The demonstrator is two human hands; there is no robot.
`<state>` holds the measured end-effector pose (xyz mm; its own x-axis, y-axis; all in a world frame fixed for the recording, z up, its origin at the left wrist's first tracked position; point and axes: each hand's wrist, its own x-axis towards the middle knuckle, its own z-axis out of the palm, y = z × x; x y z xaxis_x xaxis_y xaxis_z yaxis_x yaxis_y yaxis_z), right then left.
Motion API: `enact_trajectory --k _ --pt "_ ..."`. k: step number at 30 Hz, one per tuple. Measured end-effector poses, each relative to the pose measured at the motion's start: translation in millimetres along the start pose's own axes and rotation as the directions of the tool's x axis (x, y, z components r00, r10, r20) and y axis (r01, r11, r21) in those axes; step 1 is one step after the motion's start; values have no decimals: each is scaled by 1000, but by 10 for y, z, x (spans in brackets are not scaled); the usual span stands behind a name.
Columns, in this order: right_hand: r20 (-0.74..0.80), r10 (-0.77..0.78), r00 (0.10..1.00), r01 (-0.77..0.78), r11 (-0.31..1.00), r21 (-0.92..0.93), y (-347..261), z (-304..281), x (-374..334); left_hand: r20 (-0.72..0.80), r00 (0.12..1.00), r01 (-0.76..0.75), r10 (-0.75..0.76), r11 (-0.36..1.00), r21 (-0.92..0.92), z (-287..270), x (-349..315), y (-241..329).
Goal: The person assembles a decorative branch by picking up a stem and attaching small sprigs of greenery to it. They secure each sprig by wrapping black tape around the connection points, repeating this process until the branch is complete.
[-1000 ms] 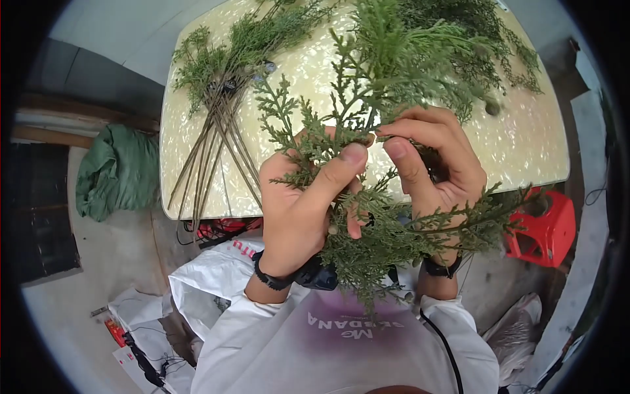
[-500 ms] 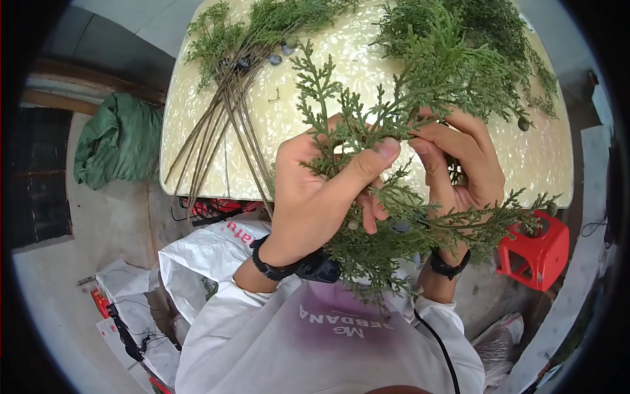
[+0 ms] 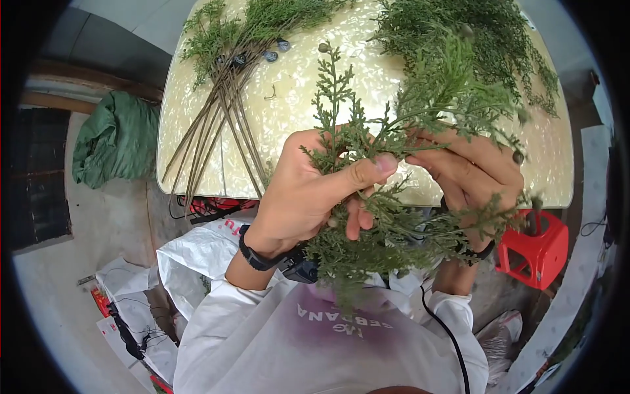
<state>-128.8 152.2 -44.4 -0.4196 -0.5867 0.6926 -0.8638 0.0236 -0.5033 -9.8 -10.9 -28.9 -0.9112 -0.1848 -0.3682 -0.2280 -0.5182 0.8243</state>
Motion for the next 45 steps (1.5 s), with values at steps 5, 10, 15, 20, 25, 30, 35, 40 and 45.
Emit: enact_trajectory --k 5,10,15,20,25,30,35,40,45 --pt "109 -58 992 58 998 10 63 2 6 -29 998 62 -62 998 -7 -43 12 35" --pt "11 -195 981 195 981 14 183 83 -125 -9 998 55 -55 998 21 -110 67 -26" --pt "-33 -218 975 219 975 43 151 72 -88 97 992 83 -80 996 -22 -176 92 -55" --pt "-104 -208 972 215 975 51 108 129 -32 187 973 159 -131 977 -143 -239 105 -19" --pt "-59 -80 995 85 993 83 69 144 -104 185 981 113 -64 958 -263 -249 163 -157" --pt "-63 -13 998 20 992 122 116 102 -131 118 986 142 -119 967 -209 -147 133 -141" --pt "-201 98 975 -15 925 379 214 139 -161 128 990 73 -53 985 -155 -46 123 -67" --pt "-149 172 974 -91 894 439 257 139 -243 46 998 -55 50 993 108 144 116 14" --pt "-280 220 934 -125 939 320 323 115 -312 -80 972 -194 223 943 269 169 53 5"
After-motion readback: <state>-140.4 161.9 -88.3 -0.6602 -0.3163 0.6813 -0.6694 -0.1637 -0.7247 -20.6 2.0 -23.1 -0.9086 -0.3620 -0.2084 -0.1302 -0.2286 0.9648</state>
